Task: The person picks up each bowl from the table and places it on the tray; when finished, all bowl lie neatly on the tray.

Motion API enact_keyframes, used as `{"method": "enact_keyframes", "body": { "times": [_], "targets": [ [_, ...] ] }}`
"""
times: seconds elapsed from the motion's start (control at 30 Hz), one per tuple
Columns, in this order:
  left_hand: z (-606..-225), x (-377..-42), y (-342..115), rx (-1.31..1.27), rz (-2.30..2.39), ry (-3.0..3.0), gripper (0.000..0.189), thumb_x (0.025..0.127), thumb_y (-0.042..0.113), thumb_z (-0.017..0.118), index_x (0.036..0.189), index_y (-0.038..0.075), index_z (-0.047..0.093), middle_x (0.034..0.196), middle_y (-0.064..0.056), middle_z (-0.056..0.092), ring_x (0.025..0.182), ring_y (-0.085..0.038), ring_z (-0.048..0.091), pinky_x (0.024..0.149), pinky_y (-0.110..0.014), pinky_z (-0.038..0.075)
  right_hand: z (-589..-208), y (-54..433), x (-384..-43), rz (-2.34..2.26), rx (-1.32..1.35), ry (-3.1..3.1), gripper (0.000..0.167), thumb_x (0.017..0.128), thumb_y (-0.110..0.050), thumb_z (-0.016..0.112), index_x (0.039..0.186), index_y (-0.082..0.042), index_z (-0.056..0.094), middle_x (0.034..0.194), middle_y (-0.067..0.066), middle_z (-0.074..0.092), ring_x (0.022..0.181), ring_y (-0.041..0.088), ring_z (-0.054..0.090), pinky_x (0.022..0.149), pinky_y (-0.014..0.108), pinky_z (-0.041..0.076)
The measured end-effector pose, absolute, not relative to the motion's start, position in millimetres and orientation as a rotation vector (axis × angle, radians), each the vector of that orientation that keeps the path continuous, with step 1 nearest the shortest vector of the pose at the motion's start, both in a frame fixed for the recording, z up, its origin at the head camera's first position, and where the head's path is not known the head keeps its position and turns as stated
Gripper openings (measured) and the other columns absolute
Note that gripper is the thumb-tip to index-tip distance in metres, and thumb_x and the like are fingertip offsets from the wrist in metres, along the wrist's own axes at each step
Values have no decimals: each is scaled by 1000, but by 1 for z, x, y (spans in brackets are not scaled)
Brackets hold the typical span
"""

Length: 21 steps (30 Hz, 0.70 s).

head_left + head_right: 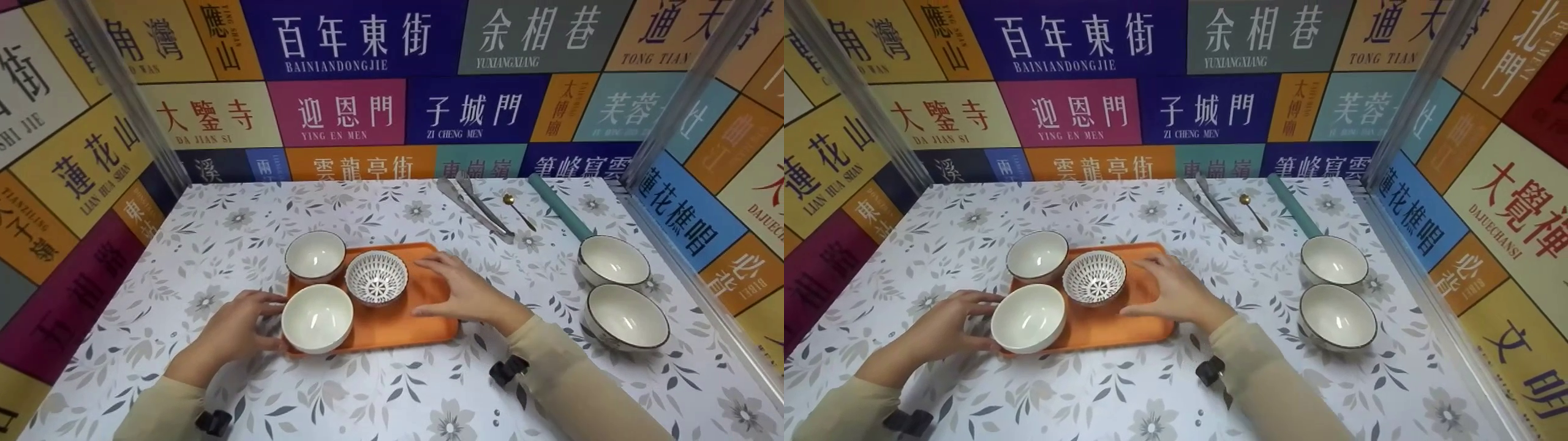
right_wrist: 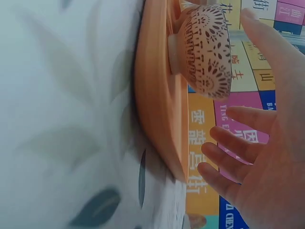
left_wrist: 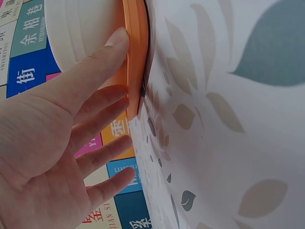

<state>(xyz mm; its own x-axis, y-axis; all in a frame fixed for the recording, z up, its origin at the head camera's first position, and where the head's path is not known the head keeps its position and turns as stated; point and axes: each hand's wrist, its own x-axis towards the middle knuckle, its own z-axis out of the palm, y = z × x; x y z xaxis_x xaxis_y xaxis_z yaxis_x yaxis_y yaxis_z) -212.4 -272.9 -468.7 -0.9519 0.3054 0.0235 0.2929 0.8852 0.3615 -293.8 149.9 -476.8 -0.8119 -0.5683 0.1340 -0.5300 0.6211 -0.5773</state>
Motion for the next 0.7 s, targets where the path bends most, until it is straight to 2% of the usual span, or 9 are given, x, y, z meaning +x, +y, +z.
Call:
{"method": "enact_keyframes", "body": {
  "times": [0.17,0.3,0.47,0.7],
  "targets": [
    [-470,-210,-275,488,582,3013,64,68,28,96,126,11,75,139,-4,67,135,-35,54,108,-62,46,-477,172,-283,-956,-904,2798,97,75,-67,82,154,-20,50,157,2,45,148,28,41,122,54,36],
    [-472,-211,-275,481,592,3005,66,68,30,96,127,12,74,139,-4,67,135,-36,54,109,-62,45,-472,190,-275,-957,-868,2820,97,76,-69,80,153,-19,51,157,4,47,147,29,42,121,56,37],
    [-471,-213,-274,468,601,2986,68,68,32,96,129,13,74,142,-3,65,136,-35,53,111,-62,44,-464,214,-267,-945,-856,2856,91,78,-64,81,151,-17,54,154,6,50,144,30,46,117,58,40],
    [-469,-213,-274,502,600,3008,68,67,34,96,128,13,74,140,-4,66,135,-36,54,110,-63,45,-456,245,-262,-1011,-842,2875,77,83,-51,83,145,-12,59,150,11,53,141,37,48,117,63,38]
  ]
}}
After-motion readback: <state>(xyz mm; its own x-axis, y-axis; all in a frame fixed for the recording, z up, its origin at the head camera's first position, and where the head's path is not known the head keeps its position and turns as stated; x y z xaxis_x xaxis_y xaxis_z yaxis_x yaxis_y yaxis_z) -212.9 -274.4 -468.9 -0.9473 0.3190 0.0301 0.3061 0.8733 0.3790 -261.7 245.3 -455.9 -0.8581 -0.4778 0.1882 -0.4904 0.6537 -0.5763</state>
